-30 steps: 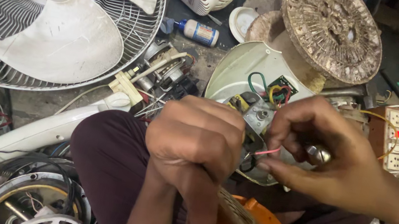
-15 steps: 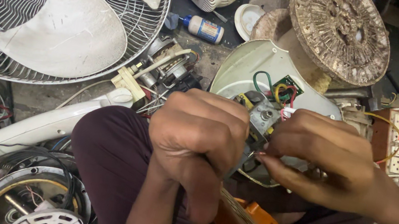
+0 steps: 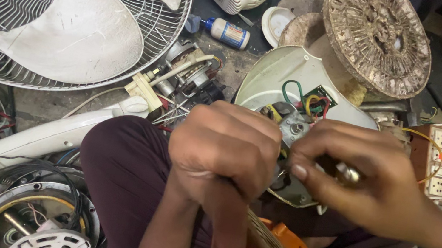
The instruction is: The person sits on the floor and repairs a fan motor by stripping wires with pliers and connecting them to the motor terminals using a screwdriver. They handle the motor housing, wires, and tools throughout the process.
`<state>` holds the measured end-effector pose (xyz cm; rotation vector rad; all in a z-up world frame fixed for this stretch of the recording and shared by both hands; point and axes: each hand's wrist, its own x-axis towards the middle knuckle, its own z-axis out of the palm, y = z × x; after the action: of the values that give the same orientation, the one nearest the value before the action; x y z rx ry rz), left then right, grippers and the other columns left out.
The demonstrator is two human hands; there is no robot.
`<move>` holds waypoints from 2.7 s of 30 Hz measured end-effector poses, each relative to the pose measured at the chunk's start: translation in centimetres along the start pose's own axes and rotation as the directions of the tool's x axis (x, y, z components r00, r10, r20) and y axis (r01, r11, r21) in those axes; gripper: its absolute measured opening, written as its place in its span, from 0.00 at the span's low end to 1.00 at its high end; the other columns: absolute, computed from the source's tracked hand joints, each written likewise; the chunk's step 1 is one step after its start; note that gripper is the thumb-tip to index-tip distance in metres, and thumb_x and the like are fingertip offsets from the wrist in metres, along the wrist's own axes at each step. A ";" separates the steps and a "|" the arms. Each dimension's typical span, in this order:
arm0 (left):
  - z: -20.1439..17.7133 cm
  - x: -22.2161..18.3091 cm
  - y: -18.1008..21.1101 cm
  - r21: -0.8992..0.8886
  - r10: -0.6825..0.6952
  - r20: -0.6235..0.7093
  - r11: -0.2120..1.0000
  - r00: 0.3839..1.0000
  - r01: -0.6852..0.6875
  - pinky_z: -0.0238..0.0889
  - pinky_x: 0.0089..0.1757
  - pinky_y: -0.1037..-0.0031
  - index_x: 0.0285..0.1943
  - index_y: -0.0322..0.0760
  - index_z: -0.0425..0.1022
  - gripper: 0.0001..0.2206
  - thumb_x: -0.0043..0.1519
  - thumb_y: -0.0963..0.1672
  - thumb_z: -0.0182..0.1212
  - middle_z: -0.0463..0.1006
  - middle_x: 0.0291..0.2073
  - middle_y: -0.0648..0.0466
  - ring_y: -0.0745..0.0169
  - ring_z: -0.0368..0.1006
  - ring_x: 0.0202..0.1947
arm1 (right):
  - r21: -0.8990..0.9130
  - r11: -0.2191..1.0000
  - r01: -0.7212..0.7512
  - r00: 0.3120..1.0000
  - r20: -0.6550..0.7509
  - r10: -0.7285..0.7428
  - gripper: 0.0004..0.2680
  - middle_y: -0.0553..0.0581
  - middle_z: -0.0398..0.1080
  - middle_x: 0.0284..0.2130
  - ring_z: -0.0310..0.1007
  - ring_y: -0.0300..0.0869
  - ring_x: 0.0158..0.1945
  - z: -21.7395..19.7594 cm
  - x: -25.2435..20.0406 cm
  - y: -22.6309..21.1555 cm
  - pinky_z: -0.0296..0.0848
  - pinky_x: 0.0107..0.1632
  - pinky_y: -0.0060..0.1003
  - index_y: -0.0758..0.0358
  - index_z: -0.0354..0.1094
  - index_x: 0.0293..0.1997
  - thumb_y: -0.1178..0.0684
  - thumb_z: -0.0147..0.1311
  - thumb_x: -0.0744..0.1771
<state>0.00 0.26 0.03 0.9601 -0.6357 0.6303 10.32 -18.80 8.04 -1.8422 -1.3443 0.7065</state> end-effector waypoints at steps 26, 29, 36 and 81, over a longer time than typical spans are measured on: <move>0.4 0.0 -0.4 0.072 0.071 -0.051 0.995 0.996 -0.067 0.59 0.24 0.71 0.24 0.35 0.69 0.24 0.58 0.57 0.64 0.71 0.18 0.55 0.59 0.71 0.20 | 0.332 0.836 -0.437 0.882 0.338 0.327 0.07 0.50 0.73 0.31 0.69 0.32 0.35 -2.5 0.7 0.6 0.70 0.37 0.29 0.66 0.76 0.46 0.62 0.66 0.65; 0.6 0.1 -0.3 0.072 0.060 -0.090 0.996 0.994 -0.054 0.58 0.24 0.71 0.24 0.35 0.69 0.25 0.58 0.58 0.64 0.71 0.18 0.56 0.60 0.70 0.19 | 0.209 0.898 -0.387 0.904 0.279 0.324 0.08 0.48 0.73 0.31 0.67 0.31 0.36 -2.5 0.3 0.1 0.69 0.36 0.27 0.63 0.76 0.46 0.60 0.66 0.65; 0.4 0.1 -0.2 0.061 0.094 -0.035 0.994 0.995 -0.092 0.59 0.24 0.69 0.25 0.34 0.69 0.24 0.58 0.57 0.63 0.71 0.19 0.54 0.58 0.69 0.20 | 0.001 0.990 -0.143 0.984 0.105 0.143 0.06 0.45 0.76 0.34 0.74 0.32 0.40 -2.0 0.2 -1.3 0.74 0.41 0.27 0.60 0.73 0.41 0.58 0.64 0.64; 4.7 -16.3 1.8 -0.383 -0.381 -0.442 0.899 0.812 0.214 0.63 0.50 0.64 0.38 0.38 0.68 0.24 0.72 0.58 0.47 0.70 0.29 0.52 0.60 0.68 0.35 | 0.672 0.732 0.113 0.386 -0.709 0.591 0.05 0.52 0.73 0.32 0.63 0.28 0.26 6.2 -14.5 5.2 0.58 0.25 0.22 0.68 0.73 0.47 0.58 0.55 0.70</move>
<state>-12.93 -6.39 -8.92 0.5355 -0.0925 0.4479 3.98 -32.06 0.34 -1.4274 -0.0019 0.1296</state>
